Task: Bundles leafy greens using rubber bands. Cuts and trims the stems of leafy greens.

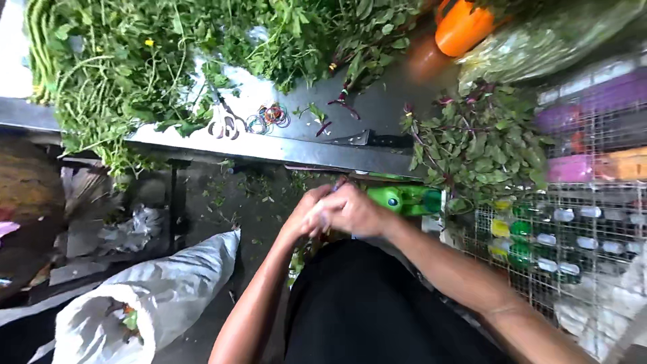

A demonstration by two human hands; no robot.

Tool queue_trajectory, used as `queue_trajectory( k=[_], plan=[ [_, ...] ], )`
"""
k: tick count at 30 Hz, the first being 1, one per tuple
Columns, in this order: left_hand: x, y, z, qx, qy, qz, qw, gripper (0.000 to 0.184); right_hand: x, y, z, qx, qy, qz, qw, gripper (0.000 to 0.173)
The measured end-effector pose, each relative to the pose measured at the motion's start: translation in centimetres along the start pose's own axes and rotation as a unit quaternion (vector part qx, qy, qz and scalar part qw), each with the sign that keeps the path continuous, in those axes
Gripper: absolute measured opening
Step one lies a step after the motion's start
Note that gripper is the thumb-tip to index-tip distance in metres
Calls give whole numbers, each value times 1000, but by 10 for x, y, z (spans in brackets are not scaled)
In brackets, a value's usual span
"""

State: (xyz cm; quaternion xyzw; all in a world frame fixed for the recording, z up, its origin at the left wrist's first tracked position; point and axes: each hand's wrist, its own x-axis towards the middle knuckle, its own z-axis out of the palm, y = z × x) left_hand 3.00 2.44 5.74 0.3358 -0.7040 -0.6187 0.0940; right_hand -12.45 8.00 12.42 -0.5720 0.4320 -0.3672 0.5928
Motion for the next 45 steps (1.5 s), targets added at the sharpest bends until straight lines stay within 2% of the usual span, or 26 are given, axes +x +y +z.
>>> queue_trajectory(
  k=[2, 3, 5, 6, 7, 9, 10, 11, 13, 14, 15, 17, 18, 20, 21, 23, 25, 26, 28, 31, 34, 36, 38, 40, 42, 45],
  plan=[
    [13, -6, -7, -14, -14, -47, 999, 26, -6, 0, 24, -44, -34, -74, 996, 27],
    [13, -8, -6, -12, -8, -56, 998, 29, -8, -3, 28, -72, -8, -116, 991, 26],
    [1, -3, -3, -12, 59, -77, 995, 37, -7, -4, 25, -113, 120, -142, 976, 26],
    [-2, 0, 0, -21, 114, -63, 991, 36, -5, 4, 17, -129, 179, -118, 968, 29],
    [0, 1, 2, -31, 153, -54, 986, 31, -3, 15, 7, -137, 215, -62, 965, 42],
    [2, -1, 8, 13, 173, -6, 985, 28, -3, 31, -15, -75, 191, 110, 973, 78],
    [2, -4, 15, 60, 145, 41, 987, 26, 0, 35, -26, -41, 167, 179, 969, 81],
    [-1, -7, 23, 107, 107, 94, 984, 23, 3, 36, -36, -15, 142, 234, 962, 73],
    [-8, -1, 33, 148, 58, 189, 969, 24, 9, 44, -50, 73, 128, 283, 948, 39],
    [-10, 5, 33, 131, 62, 214, 966, 24, 9, 53, -52, 143, 131, 271, 943, 35],
    [-11, 10, 29, 94, 81, 213, 969, 26, 6, 64, -52, 211, 140, 242, 937, 42],
    [-8, 15, 14, -8, 133, 137, 982, 28, -2, 72, -44, 276, 173, 149, 934, 50],
    [-5, 15, 7, -45, 148, 77, 985, 28, -3, 67, -39, 250, 191, 110, 943, 51],
    [-1, 10, 1, -50, 134, 11, 990, 35, -3, 49, -36, 66, 170, 91, 979, 69],
    [-1, 6, 2, -21, 114, 23, 993, 37, 1, 38, -39, -34, 133, 112, 984, 74],
    [-2, 1, 7, 31, 61, 74, 995, 32, 8, 22, -49, -109, 62, 160, 979, 63],
    [-4, 3, 4, 10, -3, 105, 994, 33, 14, 24, -63, -16, 47, 191, 980, 35],
    [-5, 6, 2, -17, -34, 113, 993, 37, 16, 33, -66, 65, 73, 196, 976, 29],
    [-3, 13, 2, -86, -51, 111, 989, 37, 16, 51, -59, 186, 163, 210, 946, 33],
    [3, 19, 4, -201, 15, 87, 976, 31, 11, 67, -36, 300, 261, 183, 899, 40],
    [6, 27, 13, -313, 116, 38, 942, 24, 6, 70, -17, 370, 321, 134, 862, 37],
    [8, 32, 17, -356, 164, 13, 920, 22, 3, 71, -13, 336, 323, 75, 882, 32],
    [10, 32, 14, -367, 164, -4, 916, 19, 1, 67, -20, 215, 316, 22, 924, 30],
    [9, 28, 4, -356, 101, -3, 929, 17, -4, 57, -37, 71, 256, -31, 963, 42],
    [7, 25, -9, -322, 21, -7, 946, 17, -9, 43, -47, -27, 203, -56, 977, 46],
    [5, 25, -22, -237, -69, -23, 969, 18, -17, 33, -54, -86, 133, -74, 985, 19]
  ],
)
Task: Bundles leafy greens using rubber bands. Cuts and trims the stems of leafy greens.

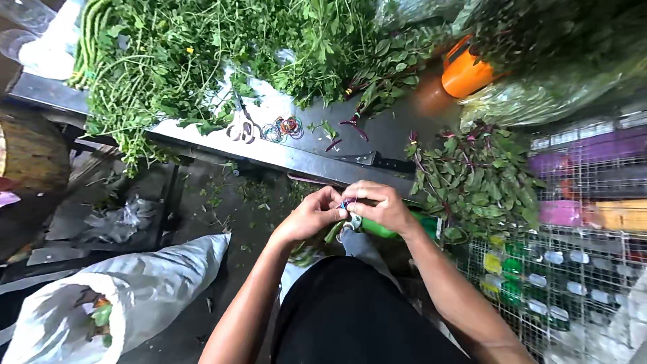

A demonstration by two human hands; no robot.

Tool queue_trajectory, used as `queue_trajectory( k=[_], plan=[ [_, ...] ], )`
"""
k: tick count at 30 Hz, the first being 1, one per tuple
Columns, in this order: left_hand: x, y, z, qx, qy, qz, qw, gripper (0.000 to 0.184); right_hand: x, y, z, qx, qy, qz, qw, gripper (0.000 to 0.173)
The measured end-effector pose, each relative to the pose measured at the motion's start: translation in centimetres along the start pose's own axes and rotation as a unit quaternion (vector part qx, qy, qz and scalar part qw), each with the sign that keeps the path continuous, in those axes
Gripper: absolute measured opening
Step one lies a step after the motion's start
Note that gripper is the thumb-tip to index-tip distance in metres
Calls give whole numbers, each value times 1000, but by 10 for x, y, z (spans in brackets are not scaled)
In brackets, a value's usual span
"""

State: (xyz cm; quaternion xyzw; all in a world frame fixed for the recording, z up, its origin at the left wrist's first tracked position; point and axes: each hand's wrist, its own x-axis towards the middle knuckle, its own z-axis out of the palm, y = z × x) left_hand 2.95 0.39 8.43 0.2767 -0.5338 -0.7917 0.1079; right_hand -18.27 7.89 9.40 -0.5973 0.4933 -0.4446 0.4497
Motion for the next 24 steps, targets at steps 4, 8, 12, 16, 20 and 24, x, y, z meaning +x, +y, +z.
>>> queue_trajectory(
  k=[4, 8, 12, 16, 20, 24],
  plan=[
    [2, 1, 4, 112, -25, -24, 993, 26, -12, 1, 4, 22, -10, 54, 998, 10],
    [3, 9, 12, 202, -42, -35, 978, 35, -19, -21, 2, 25, -25, 211, 977, 24],
    [-2, 27, 14, 205, -33, 46, 977, 32, -30, -52, -11, 70, 29, 248, 966, 17],
    [9, 49, -8, 145, 159, 174, 961, 17, -62, -83, -70, 81, 190, 168, 964, 15],
    [66, 60, -35, 145, 242, 135, 950, 19, -111, -121, -138, 60, 405, 122, 904, 30],
    [168, 67, -49, 266, 232, 89, 931, 24, -143, -129, -164, 165, 467, 74, 866, 20]
  ],
)
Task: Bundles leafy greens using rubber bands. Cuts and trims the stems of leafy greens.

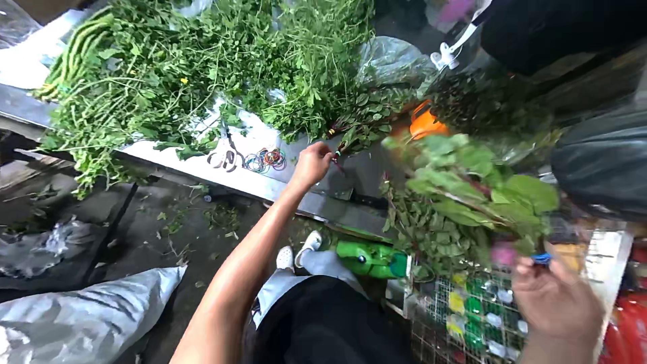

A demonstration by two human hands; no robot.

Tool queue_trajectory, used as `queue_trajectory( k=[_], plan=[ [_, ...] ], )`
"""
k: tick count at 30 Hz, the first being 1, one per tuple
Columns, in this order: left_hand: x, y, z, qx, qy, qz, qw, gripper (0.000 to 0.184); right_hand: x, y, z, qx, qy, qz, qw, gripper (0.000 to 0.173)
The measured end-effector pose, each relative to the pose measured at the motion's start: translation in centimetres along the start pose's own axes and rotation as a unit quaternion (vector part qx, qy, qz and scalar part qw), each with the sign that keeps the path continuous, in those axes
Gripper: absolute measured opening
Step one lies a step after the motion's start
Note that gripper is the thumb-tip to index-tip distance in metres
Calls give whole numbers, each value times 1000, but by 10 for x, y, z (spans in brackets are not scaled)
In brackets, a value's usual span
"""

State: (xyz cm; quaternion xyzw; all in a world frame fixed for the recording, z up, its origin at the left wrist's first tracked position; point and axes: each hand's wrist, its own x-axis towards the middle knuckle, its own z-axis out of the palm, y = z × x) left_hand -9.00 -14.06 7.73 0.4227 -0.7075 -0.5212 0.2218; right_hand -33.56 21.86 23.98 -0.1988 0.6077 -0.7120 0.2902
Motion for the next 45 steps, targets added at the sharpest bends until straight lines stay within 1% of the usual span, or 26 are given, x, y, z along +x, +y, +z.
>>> queue_trajectory(
  k=[2, 4, 7, 10, 12, 14, 15, 17, 19, 20, 22, 24, 25, 26, 28, 30, 33, 35, 37, 39, 41, 42, 43, 44, 45],
  plan=[
    [50, -4, 23, 53, 0, 16, 998, 29, 2, 15, -2, 8, -26, 80, 996, 18],
    [91, -9, 48, 95, 16, 3, 995, 35, 8, 42, 2, 35, -63, 132, 989, 21],
    [138, -19, 72, 189, 46, -45, 980, 44, 24, 79, 2, 126, -85, 154, 976, 28],
    [163, -24, 86, 273, 68, -74, 957, 50, 38, 95, 9, 121, -94, 156, 976, 31],
    [168, -25, 87, 302, 57, -86, 948, 49, 48, 101, 23, 97, -116, 142, 978, 34],
    [163, -19, 82, 303, 34, -97, 947, 44, 61, 106, 47, 67, -124, 119, 983, 35],
    [155, -12, 77, 284, 26, -99, 953, 43, 69, 109, 62, 49, -122, 106, 986, 34],
    [132, 1, 69, 218, 13, -109, 970, 48, 88, 123, 94, 19, -108, 90, 990, 29],
    [110, -5, 68, 160, -10, -134, 978, 51, 107, 149, 128, -21, -98, 85, 991, 23],
    [104, -13, 71, 136, -27, -151, 979, 52, 117, 167, 143, -40, -89, 92, 991, 22],
    [96, -25, 75, 87, -65, -184, 977, 53, 139, 208, 169, -95, -64, 141, 983, 30],
    [93, -27, 77, 46, -71, -197, 977, 54, 158, 243, 187, -161, -47, 216, 962, 43],
    [93, -26, 77, 26, -71, -202, 976, 54, 163, 253, 194, -180, -49, 243, 952, 46],
    [92, -26, 77, 6, -70, -211, 975, 54, 166, 260, 202, -184, -46, 254, 948, 43],
    [90, -28, 76, -15, -70, -222, 972, 52, 165, 264, 216, -177, -51, 250, 950, 38],
    [89, -29, 79, -45, -75, -216, 972, 51, 164, 260, 223, -199, -64, 214, 954, 39],
    [81, -14, 83, -101, -67, -169, 978, 47, 160, 244, 228, -277, -44, 115, 953, 40],
    [78, -3, 88, -143, -52, -152, 977, 46, 163, 232, 224, -313, -37, 67, 947, 43],
    [82, -4, 96, -159, -53, -155, 974, 46, 174, 234, 214, -339, -43, 59, 938, 43],
    [84, -12, 103, -121, -91, -161, 975, 48, 187, 249, 201, -377, -51, 85, 921, 33],
    [80, -18, 101, -66, -134, -139, 979, 45, 194, 256, 196, -408, -60, 118, 903, 29],
    [73, -18, 95, -44, -148, -120, 981, 44, 193, 254, 195, -420, -58, 121, 898, 33],
    [61, -19, 87, -29, -157, -99, 982, 44, 188, 250, 194, -431, -54, 116, 893, 42],
    [46, -21, 78, -21, -159, -76, 984, 42, 181, 243, 194, -448, -53, 104, 887, 54],
    [30, -24, 66, -17, -161, -52, 985, 40, 172, 234, 196, -467, -52, 85, 879, 61]
  ],
)
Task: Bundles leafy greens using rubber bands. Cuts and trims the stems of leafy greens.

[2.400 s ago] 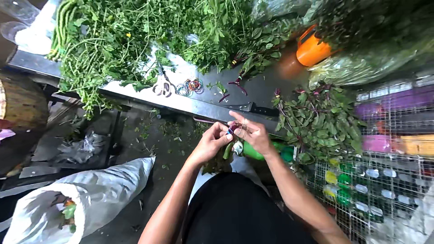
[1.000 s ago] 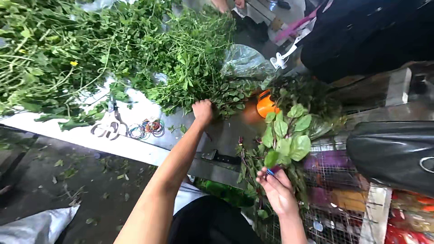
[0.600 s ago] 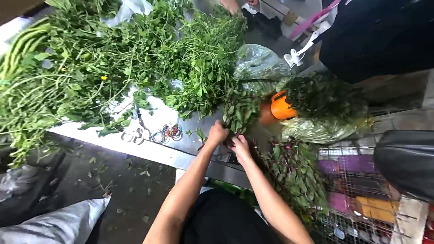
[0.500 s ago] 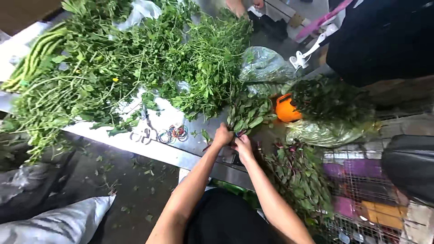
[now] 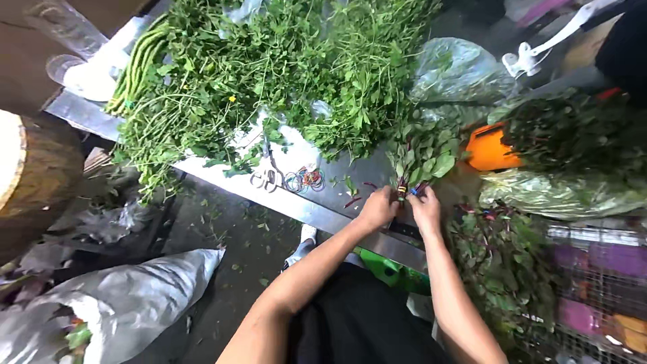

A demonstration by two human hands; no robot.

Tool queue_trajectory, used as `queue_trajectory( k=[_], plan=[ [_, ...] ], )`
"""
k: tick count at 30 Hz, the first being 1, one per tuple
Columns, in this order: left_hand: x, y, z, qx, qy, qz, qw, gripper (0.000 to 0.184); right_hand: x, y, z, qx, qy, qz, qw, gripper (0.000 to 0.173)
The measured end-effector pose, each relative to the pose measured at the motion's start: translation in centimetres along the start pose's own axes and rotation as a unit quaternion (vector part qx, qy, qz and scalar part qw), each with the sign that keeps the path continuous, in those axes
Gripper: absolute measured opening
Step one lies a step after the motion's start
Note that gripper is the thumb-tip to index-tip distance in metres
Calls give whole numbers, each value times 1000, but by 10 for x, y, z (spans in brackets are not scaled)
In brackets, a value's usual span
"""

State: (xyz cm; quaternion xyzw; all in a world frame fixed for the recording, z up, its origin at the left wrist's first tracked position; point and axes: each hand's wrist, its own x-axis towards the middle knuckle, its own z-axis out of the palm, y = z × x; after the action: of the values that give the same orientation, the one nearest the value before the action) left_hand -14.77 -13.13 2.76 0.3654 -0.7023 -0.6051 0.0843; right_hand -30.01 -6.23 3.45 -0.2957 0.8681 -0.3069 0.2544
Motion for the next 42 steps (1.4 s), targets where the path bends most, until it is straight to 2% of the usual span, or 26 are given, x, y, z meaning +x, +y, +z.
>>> queue_trajectory(
  k=[1, 3, 5, 7, 9, 11, 14, 15, 18, 20, 24, 27, 30, 32, 34, 36, 37, 39, 42],
  plan=[
    [-20, -6, -5, 10, -3, 21, 1000, 36, -13, -7, -5, -23, 16, -21, 999, 60],
    [-61, -20, -19, 32, -2, 43, 999, 29, -36, -17, -6, -41, 35, -81, 995, 45],
    [-94, -37, -34, 49, 22, 31, 998, 25, -50, -26, 2, -35, -26, -127, 991, 33],
    [-108, -54, -48, 69, 71, 16, 995, 24, -48, -31, 16, -48, -125, -154, 979, 30],
    [-102, -67, -55, 110, 117, 31, 986, 25, -36, -31, 36, -104, -158, -171, 967, 32],
    [-82, -71, -54, 179, 133, 54, 973, 35, -18, -24, 55, -162, -149, -182, 958, 35],
    [-43, -67, -44, 326, 107, 28, 939, 57, -3, -19, 76, -224, -140, -172, 949, 38],
    [-32, -68, -41, 363, 94, 15, 927, 57, 0, -19, 80, -231, -131, -172, 949, 36],
    [-13, -70, -38, 422, 71, 9, 904, 38, 5, -24, 80, -200, -109, -147, 963, 34],
    [-10, -70, -43, 423, 67, 25, 903, 28, 0, -30, 71, -134, -108, -106, 979, 34],
    [0, -75, -60, 400, 52, 65, 913, 24, -23, -37, 46, 49, -105, -8, 993, 39],
    [10, -75, -71, 333, 34, 52, 941, 27, -38, -32, 37, 184, -84, 10, 979, 39],
    [-5, -66, -68, 34, 145, 41, 988, 18, -59, -41, 31, 253, -84, -9, 964, 46],
    [-40, -44, -67, -214, 138, -5, 967, 20, -81, -57, 40, 250, -116, -25, 961, 45],
    [-82, -29, -60, -348, 146, -2, 926, 22, -106, -70, 59, 217, -156, -66, 961, 32],
    [-117, -26, -56, -342, 199, -8, 918, 27, -130, -79, 79, 167, -199, -124, 957, 19],
    [-131, -32, -56, -312, 241, -13, 919, 28, -141, -82, 87, 153, -234, -142, 950, 19],
    [-161, -54, -67, -253, 325, -50, 910, 28, -156, -87, 100, 146, -352, -140, 914, 32],
    [-236, -89, -96, -196, 430, -169, 865, 29, -166, -101, 106, 123, -506, -143, 842, 40]
  ],
)
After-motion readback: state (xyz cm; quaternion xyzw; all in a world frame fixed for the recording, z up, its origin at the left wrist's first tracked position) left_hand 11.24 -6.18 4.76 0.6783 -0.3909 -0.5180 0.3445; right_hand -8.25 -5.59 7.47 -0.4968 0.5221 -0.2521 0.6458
